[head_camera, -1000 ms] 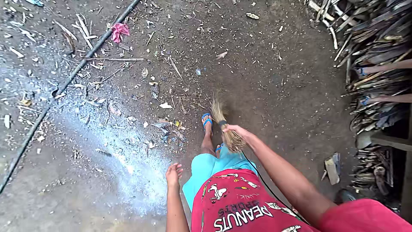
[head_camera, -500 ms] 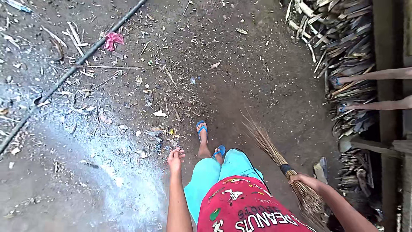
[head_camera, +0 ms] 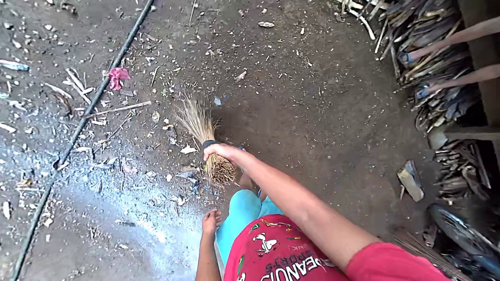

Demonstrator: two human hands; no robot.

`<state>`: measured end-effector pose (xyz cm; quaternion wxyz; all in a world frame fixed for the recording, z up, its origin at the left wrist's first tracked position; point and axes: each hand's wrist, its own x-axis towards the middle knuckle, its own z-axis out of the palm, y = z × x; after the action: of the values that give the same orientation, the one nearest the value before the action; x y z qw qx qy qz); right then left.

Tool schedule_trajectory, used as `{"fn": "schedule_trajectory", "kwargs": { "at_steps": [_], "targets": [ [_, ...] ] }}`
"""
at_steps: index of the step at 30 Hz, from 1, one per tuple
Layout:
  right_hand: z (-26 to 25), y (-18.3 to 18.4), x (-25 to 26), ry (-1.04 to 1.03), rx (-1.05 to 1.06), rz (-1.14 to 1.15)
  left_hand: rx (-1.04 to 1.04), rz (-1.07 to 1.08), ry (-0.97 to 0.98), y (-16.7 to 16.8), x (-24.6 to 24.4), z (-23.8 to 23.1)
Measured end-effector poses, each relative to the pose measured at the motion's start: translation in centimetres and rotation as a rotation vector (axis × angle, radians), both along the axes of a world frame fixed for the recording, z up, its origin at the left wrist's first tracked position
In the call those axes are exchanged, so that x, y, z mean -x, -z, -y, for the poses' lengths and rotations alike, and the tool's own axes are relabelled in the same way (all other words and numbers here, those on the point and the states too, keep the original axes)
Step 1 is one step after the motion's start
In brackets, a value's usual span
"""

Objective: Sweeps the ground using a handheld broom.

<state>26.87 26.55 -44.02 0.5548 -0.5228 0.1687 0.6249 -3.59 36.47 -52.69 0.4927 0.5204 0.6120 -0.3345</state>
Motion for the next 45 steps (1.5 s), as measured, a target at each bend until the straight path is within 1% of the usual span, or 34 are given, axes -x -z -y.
{"fn": "schedule_trajectory", "kwargs": {
  "at_steps": [1, 2, 3, 5, 6, 8, 10, 12, 13, 15, 17, 19, 21, 22, 23, 24, 25, 26, 27, 28, 29, 30, 31, 32, 33, 34, 35, 37, 38, 39, 40, 43, 45],
  "targets": [
    [1.2, 1.1, -0.5, 0.023, -0.03, 0.015, -0.004, 0.036, 0.034, 0.2, -1.4, -0.1],
    [3.4, 2.1, -0.2, 0.035, -0.054, 0.035, -0.019, 0.082, 0.054, 0.0, -2.5, 0.0],
    [6.7, 3.0, 0.5, 0.034, -0.05, 0.043, -0.04, 0.133, 0.06, -0.3, -3.7, 0.1],
    [15.0, 4.0, 2.4, 0.004, 0.061, 0.064, -0.053, 0.233, 0.061, -0.9, -7.0, 0.2],
    [19.5, 3.9, 3.5, -0.008, 0.124, 0.087, -0.045, 0.269, 0.077, -1.1, -8.4, 0.2],
    [27.7, 2.0, 5.9, -0.001, 0.262, 0.121, -0.032, 0.313, 0.118, -1.2, -11.0, 0.3],
    [34.1, 0.2, 8.1, 0.054, 0.43, 0.115, -0.025, 0.314, 0.149, -0.7, -13.1, 0.7],
    [38.5, -1.0, 9.6, 0.096, 0.649, 0.082, -0.016, 0.28, 0.178, 0.0, -14.5, 1.1],
    [40.0, -1.6, 9.6, 0.101, 0.762, 0.044, -0.019, 0.264, 0.184, 0.3, -14.9, 1.4],
    [42.9, -2.2, 8.7, 0.144, 0.922, -0.041, -0.029, 0.251, 0.187, 0.2, -15.5, 2.3],
    [46.3, -1.1, 6.8, 0.282, 0.992, -0.101, -0.05, 0.264, 0.181, -0.4, -15.9, 3.4],
    [49.4, 0.9, 4.0, 0.499, 0.962, -0.181, -0.076, 0.268, 0.169, -1.3, -15.5, 4.7],
    [51.1, 2.8, -0.3, 0.685, 0.9, -0.268, -0.111, 0.254, 0.15, -2.1, -14.7, 6.1],
    [51.2, 3.8, -2.9, 0.714, 0.885, -0.274, -0.131, 0.235, 0.128, -2.5, -14.3, 7.1],
    [50.8, 4.6, -5.2, 0.695, 0.866, -0.269, -0.152, 0.196, 0.09, -3.2, -13.7, 8.6],
    [49.7, 4.9, -7.6, 0.611, 0.836, -0.247, -0.168, 0.152, 0.038, -4.1, -13.2, 10.5],
    [48.0, 5.4, -10.2, 0.486, 0.778, -0.206, -0.189, 0.108, -0.009, -4.8, -13.5, 12.6],
    [45.4, 5.4, -12.6, 0.352, 0.691, -0.156, -0.207, 0.06, -0.041, -5.2, -13.8, 14.6],
    [42.5, 5.2, -14.1, 0.258, 0.583, -0.114, -0.228, 0.005, -0.03, -5.6, -13.6, 16.4],
    [39.4, 5.0, -14.9, 0.214, 0.453, -0.076, -0.241, -0.034, 0.048, -5.7, -13.2, 18.1],
    [36.4, 4.9, -16.5, 0.197, 0.316, -0.04, -0.257, -0.044, 0.163, -4.6, -13.2, 19.4],
    [34.0, 4.2, -18.8, 0.196, 0.201, -0.024, -0.265, -0.032, 0.272, -2.7, -13.4, 20.4],
    [32.5, 3.2, -20.6, 0.193, 0.113, -0.034, -0.286, -0.03, 0.327, -1.6, -13.6, 21.3],
    [31.7, 2.0, -21.3, 0.217, 0.041, -0.067, -0.3, -0.032, 0.348, -2.5, -14.4, 21.8],
    [31.7, 1.1, -21.7, 0.259, -0.026, -0.098, -0.304, -0.014, 0.33, -4.5, -16.8, 22.1],
    [32.7, 0.8, -22.3, 0.313, -0.118, -0.114, -0.296, 0.023, 0.321, -6.4, -20.3, 22.5],
    [34.5, 1.6, -22.6, 0.383, -0.245, -0.131, -0.289, 0.07, 0.337, -7.6, -23.4, 22.7],
    [39.5, 4.9, -21.1, 0.519, -0.529, -0.22, -0.28, 0.164, 0.397, -7.8, -27.6, 22.6],
    [42.6, 6.2, -20.0, 0.54, -0.617, -0.249, -0.272, 0.209, 0.43, -7.2, -29.4, 22.6],
    [46.0, 6.4, -18.9, 0.528, -0.617, -0.238, -0.261, 0.25, 0.453, -6.6, -31.5, 22.9],
    [49.4, 5.6, -17.7, 0.493, -0.516, -0.192, -0.244, 0.273, 0.478, -6.3, -33.8, 23.6],
    [57.7, 1.4, -13.2, 0.366, 0.019, -0.057, -0.138, 0.342, 0.609, -5.7, -40.6, 26.3],
    [62.4, -1.3, -9.8, 0.351, 0.292, -0.02, -0.035, 0.388, 0.708, -4.8, -44.2, 28.1]
  ]
}}
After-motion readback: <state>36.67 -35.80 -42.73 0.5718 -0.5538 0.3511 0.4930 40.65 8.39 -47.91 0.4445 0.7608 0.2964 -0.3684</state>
